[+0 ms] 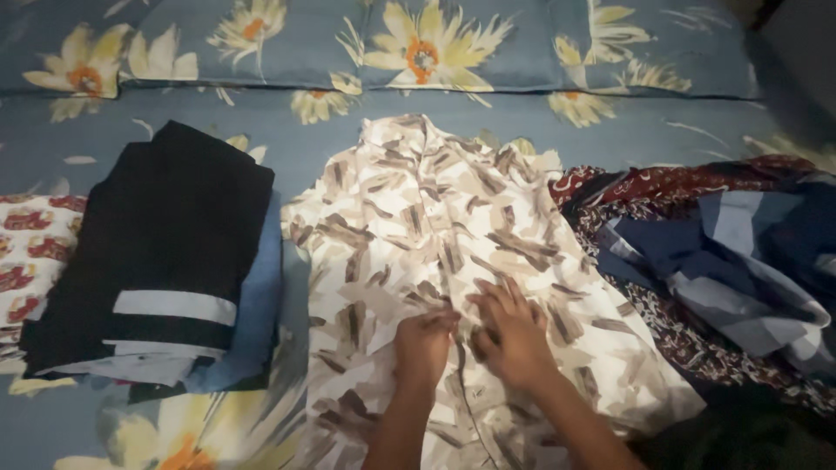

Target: The person sits on a bed and folds a patterned short-sleeve shirt. They smooth the fabric, fasten the buttons down the front, fold in the sleeves, fold the shirt over repeatedly, and place the folded shirt onto a stack of folded clothes before picking up another garment from a nearby pile.

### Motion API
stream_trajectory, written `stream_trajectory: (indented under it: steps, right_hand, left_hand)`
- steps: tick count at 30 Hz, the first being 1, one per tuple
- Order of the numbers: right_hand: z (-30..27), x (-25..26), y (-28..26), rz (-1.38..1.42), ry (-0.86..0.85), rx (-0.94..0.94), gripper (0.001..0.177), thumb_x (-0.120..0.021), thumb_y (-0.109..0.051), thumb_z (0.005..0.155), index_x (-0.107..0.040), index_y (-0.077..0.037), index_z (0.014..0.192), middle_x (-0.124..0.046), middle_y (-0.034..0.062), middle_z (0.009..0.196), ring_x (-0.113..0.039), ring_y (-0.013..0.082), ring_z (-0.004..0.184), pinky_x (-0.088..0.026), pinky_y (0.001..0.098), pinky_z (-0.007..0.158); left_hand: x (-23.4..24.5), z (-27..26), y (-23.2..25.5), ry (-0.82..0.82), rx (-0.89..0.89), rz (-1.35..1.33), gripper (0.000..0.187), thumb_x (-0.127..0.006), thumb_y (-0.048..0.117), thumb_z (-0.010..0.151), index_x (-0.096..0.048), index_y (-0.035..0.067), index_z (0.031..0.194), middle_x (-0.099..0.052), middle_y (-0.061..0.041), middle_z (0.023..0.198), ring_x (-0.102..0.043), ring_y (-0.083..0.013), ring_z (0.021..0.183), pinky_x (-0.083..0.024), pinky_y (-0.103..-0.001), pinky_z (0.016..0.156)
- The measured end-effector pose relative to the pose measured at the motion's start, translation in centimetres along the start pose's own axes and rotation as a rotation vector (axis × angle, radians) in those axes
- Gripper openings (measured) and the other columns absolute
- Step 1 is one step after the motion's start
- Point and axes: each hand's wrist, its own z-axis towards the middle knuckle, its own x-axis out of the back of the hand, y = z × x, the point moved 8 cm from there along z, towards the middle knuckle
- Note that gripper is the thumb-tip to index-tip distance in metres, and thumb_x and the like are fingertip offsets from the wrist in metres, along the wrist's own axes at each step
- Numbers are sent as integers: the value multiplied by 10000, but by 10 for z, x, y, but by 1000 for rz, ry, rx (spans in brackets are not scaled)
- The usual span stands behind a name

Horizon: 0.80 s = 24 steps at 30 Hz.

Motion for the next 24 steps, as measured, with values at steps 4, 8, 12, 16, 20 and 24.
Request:
stream_trajectory:
  steps: [4,8,12,16,20,24]
  right_hand:
    - [-3,-14,-10,-20,-3,5,594,-584,-302,896,-452,-238,1472,-377,0,1605,-168,281,1555,-78,683,1158]
    - [-11,-24,-15,-137,123,61,633,-541,-347,927,-399,-188,1523,-386,14,1600,-229,293,1515,-74,682,1157]
    - [-18,-26,-16,-169,149,87,598,-482,-336,952,-411,-174,1523,-397,25,1596,-256,295,1507,-98,643,1177]
    - [-17,-17,-21,-175,159,98,615,-481,-326,924,-428,-136,1506,-409,40,1582,-264,311,1499,-95,642,1168]
    - [-17,-15,-21,-150,154,100,609,-492,-330,910,-454,-129,1484,-428,50,1568,-268,319,1501,-107,639,1167]
    - [-19,-11,-24,-157,202,125,587,-485,-334,929,-475,-119,1475,-446,63,1561,-280,320,1497,-112,649,1156]
  left_hand:
    - [21,-23,28,143,-149,247,290,-695,272,828,-828,89,1009,-788,-178,990,-742,-353,968,-556,-410,898]
    - [16,-13,46,254,-364,207,305,-674,228,818,-753,74,1069,-766,-160,974,-728,-358,925,-554,-434,839]
    - [5,24,53,254,-396,180,297,-676,223,828,-733,73,1078,-772,-135,950,-739,-335,909,-563,-427,835]
    - [1,48,70,290,-292,310,316,-722,273,796,-749,96,1056,-768,-146,954,-727,-353,929,-550,-444,851]
    - [-6,67,89,179,-137,402,287,-749,330,783,-784,106,960,-763,-144,955,-714,-357,935,-539,-450,845]
    - [-8,70,100,90,-86,257,268,-678,320,794,-772,89,892,-777,-200,792,-789,-366,769,-595,-410,809]
